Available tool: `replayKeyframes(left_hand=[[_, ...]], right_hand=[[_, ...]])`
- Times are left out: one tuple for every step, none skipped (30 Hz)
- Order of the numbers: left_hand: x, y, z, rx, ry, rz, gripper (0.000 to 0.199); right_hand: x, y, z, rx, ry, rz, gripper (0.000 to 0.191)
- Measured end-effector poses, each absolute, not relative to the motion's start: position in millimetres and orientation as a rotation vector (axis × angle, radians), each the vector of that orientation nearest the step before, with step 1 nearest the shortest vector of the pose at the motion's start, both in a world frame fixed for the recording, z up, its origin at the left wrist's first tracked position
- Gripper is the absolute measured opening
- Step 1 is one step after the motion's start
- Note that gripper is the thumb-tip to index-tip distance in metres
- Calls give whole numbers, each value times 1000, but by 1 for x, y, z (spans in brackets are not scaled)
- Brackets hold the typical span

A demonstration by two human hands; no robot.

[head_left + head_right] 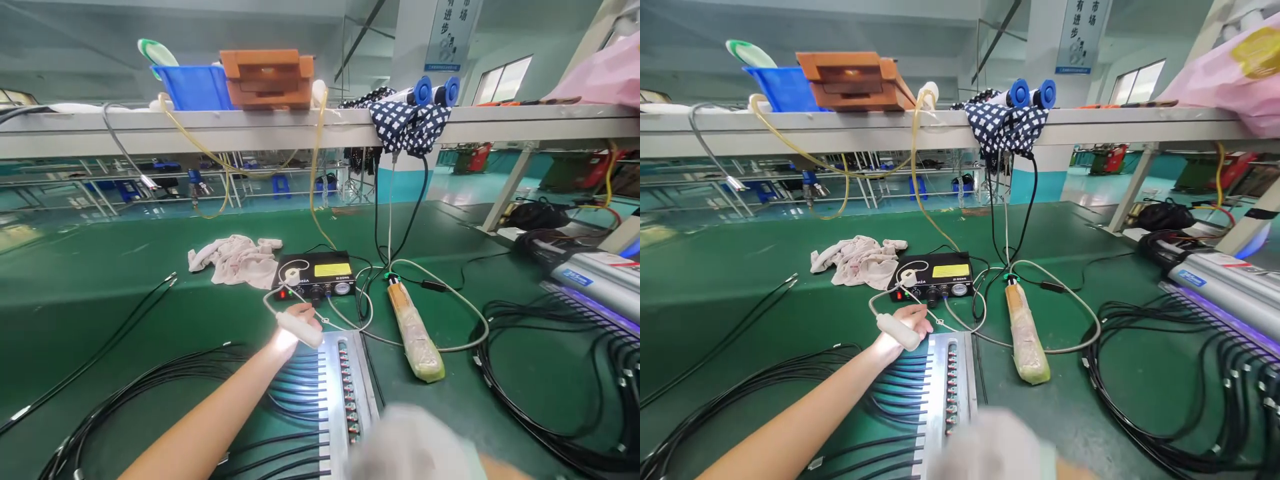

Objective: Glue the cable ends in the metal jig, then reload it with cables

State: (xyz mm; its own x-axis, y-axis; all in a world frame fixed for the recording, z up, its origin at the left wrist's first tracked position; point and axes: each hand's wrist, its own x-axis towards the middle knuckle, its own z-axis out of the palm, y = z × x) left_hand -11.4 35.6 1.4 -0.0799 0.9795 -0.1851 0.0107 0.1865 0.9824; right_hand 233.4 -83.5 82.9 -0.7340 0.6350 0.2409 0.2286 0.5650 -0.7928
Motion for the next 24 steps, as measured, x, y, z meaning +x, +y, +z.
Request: replayKeyframes(left_hand=[[-9,43,2,1004,1362,1095,26],[-7,50,3,967,1361,1070,28],[-5,56,5,932,1359,1045,31],[-4,61,6,901,1356,1023,34],[-2,65,7,871,1350,1007,37],[-1,68,9,842,1344,998,39],[-1,71,10,813,1337,996,41],[0,73,11,784,1328,997,42],[0,74,12,755,1317,1001,42],[0,75,12,726,1303,1008,41],[0,76,12,698,1288,1019,40],[0,77,12,672,1272,1031,38],[1,77,11,648,1257,1044,36],[1,77,10,628,1245,1057,34],[2,77,9,612,1237,1071,32],[3,77,8,600,1233,1085,31],[4,76,7,591,1231,1099,30],[6,76,6,586,1230,1113,30],[7,75,6,583,1229,1125,30],[9,74,5,582,1228,1134,30],[10,73,5,582,1226,1141,29],[11,72,5,583,1224,1146,28],[11,72,5,585,1225,1148,28],[11,71,6,587,1227,1146,28]], right_hand=[[230,-56,86,-722,-2339,975,33],[224,-24,88,-749,-2375,900,34],[217,10,91,-874,-2507,620,36],[208,45,92,-1012,-2608,345,37],[198,79,93,-1062,-2621,270,36],[187,109,92,-1084,-2632,226,37],[177,135,89,-1099,-2648,185,37],[167,156,85,-1092,-2662,178,37],[158,171,79,-1082,-2683,159,37],[151,182,73,-1073,-2705,139,38],[145,189,66,-1068,-2721,120,38],[141,194,59,-1069,-2731,103,40],[139,196,54,-1075,-2734,87,41],[138,198,49,-1084,-2732,73,42],[138,199,45,-1093,-2727,61,43],[138,200,42,-1099,-2722,52,44],[139,201,40,-1102,-2718,46,44],[139,202,39,-1104,-2714,42,44],[139,203,38,-1108,-2711,39,43],[140,203,38,-1111,-2709,38,43],[139,204,38,-1113,-2709,38,43],[139,204,38,-1115,-2708,36,43],[139,204,38,-1118,-2707,34,43],[139,204,38,-1120,-2705,32,43]])
